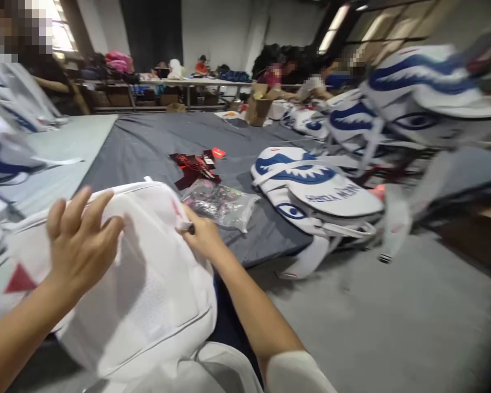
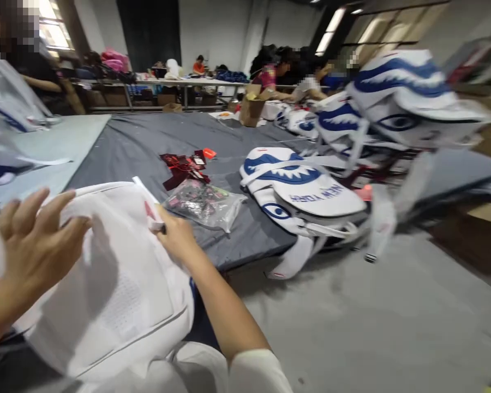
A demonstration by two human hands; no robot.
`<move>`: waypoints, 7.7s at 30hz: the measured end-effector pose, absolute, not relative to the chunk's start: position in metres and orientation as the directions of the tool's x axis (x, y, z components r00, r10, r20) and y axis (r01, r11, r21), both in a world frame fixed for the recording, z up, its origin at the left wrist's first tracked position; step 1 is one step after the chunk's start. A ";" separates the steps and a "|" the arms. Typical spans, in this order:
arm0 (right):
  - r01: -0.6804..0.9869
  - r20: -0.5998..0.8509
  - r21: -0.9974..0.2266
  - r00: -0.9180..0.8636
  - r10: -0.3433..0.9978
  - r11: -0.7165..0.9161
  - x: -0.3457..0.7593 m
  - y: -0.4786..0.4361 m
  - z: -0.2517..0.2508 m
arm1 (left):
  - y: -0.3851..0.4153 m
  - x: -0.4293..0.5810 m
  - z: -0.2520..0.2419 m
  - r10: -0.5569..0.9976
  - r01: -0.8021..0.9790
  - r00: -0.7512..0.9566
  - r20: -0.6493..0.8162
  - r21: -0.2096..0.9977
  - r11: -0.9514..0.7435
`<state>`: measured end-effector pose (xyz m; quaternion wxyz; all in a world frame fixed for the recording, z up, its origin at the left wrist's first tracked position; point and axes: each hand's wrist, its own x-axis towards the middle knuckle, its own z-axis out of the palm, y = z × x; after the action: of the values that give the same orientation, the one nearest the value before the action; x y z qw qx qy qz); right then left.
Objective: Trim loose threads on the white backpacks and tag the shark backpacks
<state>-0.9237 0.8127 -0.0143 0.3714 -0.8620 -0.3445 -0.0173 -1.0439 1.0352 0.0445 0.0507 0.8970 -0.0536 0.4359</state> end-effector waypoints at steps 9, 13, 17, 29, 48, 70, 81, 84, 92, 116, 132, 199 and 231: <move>0.608 0.322 -0.651 0.763 0.560 -0.454 -0.903 0.810 -0.031 | 1.016 -0.994 0.037 -0.538 -0.386 0.701 0.468 -0.385 -0.838; 0.575 0.297 -0.689 0.780 0.552 -0.442 -0.899 0.810 -0.035 | 0.993 -0.967 0.025 -0.551 -0.461 0.776 0.307 -0.319 -0.828; 0.532 0.262 -0.695 0.814 0.517 -0.484 -0.894 0.810 -0.041 | 0.977 -0.947 0.018 -0.620 -0.588 0.772 0.139 -0.214 -0.780; 0.489 0.223 -0.717 0.836 0.501 -0.496 -0.888 0.810 -0.043 | 1.045 -0.928 0.071 -0.447 -0.370 0.865 0.227 -0.313 -0.875; 0.581 0.577 -0.813 0.812 -0.082 0.028 -0.964 0.790 -0.053 | 0.980 -0.972 -0.021 -0.483 -0.458 0.782 0.393 -0.164 -0.874; 0.083 0.084 -0.992 0.996 -0.013 -0.096 -0.963 0.803 -0.067 | 0.979 -0.977 -0.060 -0.411 -0.543 0.633 0.656 -0.001 -0.840; 0.005 0.003 -0.995 1.000 0.019 -0.101 -0.958 0.815 -0.060 | 0.979 -0.976 -0.065 -0.400 -0.528 0.645 0.651 0.001 -0.849; 0.016 0.012 -0.994 0.999 0.043 -0.109 -0.957 0.816 -0.061 | 0.979 -0.976 -0.065 -0.402 -0.525 0.648 0.647 -0.003 -0.851; -0.053 -0.060 -0.994 0.996 0.071 -0.097 -0.947 0.816 -0.065 | 0.979 -0.975 -0.068 -0.398 -0.528 0.640 0.657 0.000 -0.849; -0.064 -0.079 -0.987 0.992 0.101 -0.146 -0.946 0.817 -0.073 | 0.976 -0.980 -0.069 -0.360 -0.498 0.719 0.595 0.078 -0.864; -0.014 -0.025 -0.997 0.988 0.154 -0.073 -0.957 0.806 -0.083 | 1.013 -0.927 0.006 -0.594 -0.561 0.797 0.111 -0.228 -0.796; 0.667 0.045 -0.128 0.743 0.668 -0.734 -0.962 0.870 -0.043 | 1.021 -1.007 -0.011 0.093 0.096 0.995 0.024 -0.153 -0.984; 0.781 0.114 -0.540 0.436 0.893 -0.313 -0.959 0.834 -0.026 | 1.032 -1.005 -0.010 0.042 0.042 0.999 0.005 -0.041 -0.998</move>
<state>-0.9591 0.8342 -0.0256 0.2691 -0.8035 -0.5208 0.1038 -1.0050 1.0315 -0.0104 -0.0205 0.9996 0.0210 0.0022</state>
